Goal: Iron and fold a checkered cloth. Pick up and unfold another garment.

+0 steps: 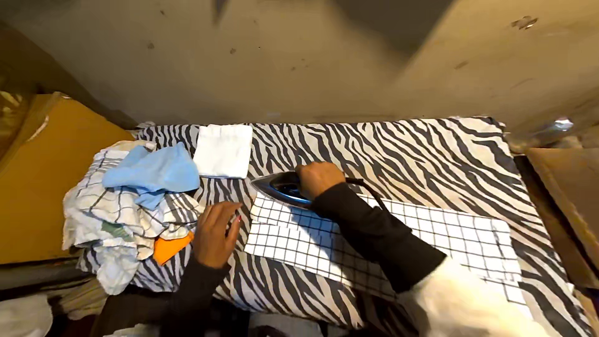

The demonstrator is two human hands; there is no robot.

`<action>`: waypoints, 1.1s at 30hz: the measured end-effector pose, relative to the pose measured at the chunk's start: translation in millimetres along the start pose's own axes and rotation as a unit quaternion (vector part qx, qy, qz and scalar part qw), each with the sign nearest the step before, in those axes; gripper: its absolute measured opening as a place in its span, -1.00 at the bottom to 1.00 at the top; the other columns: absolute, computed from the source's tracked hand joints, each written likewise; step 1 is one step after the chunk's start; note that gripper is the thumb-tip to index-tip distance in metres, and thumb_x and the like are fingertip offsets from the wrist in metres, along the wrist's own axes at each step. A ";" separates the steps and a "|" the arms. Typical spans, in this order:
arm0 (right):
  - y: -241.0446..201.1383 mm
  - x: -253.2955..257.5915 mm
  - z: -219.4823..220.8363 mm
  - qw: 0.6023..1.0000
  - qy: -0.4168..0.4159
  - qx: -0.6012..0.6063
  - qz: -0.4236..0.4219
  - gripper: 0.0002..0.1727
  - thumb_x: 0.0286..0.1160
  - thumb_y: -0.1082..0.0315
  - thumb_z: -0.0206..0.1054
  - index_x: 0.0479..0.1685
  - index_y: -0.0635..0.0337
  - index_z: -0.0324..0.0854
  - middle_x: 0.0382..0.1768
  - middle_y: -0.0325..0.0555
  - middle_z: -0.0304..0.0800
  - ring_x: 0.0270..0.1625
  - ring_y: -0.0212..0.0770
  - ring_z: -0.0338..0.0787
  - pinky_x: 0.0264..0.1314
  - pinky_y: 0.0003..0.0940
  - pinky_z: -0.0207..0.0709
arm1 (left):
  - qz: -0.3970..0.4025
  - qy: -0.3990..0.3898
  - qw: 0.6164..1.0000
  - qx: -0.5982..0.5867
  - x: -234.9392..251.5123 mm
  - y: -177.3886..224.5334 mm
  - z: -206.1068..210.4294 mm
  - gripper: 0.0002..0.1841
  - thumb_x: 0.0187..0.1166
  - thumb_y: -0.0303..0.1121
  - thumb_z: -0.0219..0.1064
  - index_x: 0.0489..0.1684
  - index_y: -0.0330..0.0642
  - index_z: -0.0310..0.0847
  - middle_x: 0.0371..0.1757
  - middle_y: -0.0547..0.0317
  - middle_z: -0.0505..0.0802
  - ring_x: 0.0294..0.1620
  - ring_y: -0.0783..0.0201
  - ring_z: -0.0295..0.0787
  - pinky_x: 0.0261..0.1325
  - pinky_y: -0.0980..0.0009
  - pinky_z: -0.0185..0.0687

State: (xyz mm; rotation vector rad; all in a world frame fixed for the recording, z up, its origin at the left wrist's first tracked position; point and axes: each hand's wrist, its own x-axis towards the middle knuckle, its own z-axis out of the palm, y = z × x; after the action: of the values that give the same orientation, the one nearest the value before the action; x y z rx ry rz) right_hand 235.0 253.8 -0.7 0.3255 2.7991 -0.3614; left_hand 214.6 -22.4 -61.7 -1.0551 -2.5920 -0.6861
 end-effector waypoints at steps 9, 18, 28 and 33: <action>-31.2 -9.0 5.4 0.996 -0.060 -0.003 -0.066 -0.70 0.60 0.34 0.32 0.21 0.23 0.75 0.19 0.27 0.81 0.30 0.35 0.76 0.22 0.40 0.56 | 0.036 0.139 0.990 0.001 -25.7 53.0 -30.1 -0.73 0.61 -0.36 0.21 -0.15 -0.20 0.89 -0.15 0.02 0.93 -0.04 0.11 0.83 0.12 0.28 0.68; -27.8 -22.7 5.6 0.993 -0.063 -0.006 -0.096 -0.61 0.55 0.36 0.37 0.30 0.33 0.67 0.32 0.39 0.71 0.41 0.43 0.67 0.30 0.47 0.50 | 0.018 0.123 0.992 0.001 -64.6 83.0 -17.8 -0.70 0.55 -0.34 0.19 -0.18 -0.22 0.90 -0.25 0.06 0.95 -0.19 0.09 0.90 -0.02 0.16 0.79; 13.7 -99.2 10.5 0.989 -0.091 0.096 0.059 -0.61 0.68 0.49 0.15 0.44 0.35 0.54 0.34 0.34 0.71 0.41 0.35 0.71 0.29 0.33 0.58 | -0.029 -0.046 0.999 0.003 -65.5 65.2 70.3 -0.33 0.61 -0.06 0.19 0.61 -0.39 0.46 0.63 -0.27 0.57 0.68 -0.34 0.42 0.62 -0.37 0.26; 147.0 -191.4 29.0 0.925 0.016 0.143 0.351 -0.51 0.62 0.29 0.28 0.48 0.32 0.54 0.20 0.44 0.78 0.28 0.46 0.76 0.25 0.46 0.56 | -0.047 -0.126 0.990 0.045 -73.7 48.2 79.4 -0.12 0.66 0.22 -0.04 0.82 -0.32 0.14 0.85 -0.37 0.17 0.85 -0.51 -0.12 0.56 -0.74 -0.45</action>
State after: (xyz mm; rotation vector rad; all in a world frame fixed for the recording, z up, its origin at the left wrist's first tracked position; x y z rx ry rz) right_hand 458.5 349.3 2.8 1.3503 2.4292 -0.5767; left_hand 295.8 5.5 -143.5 -1.0591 -2.8733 -0.4775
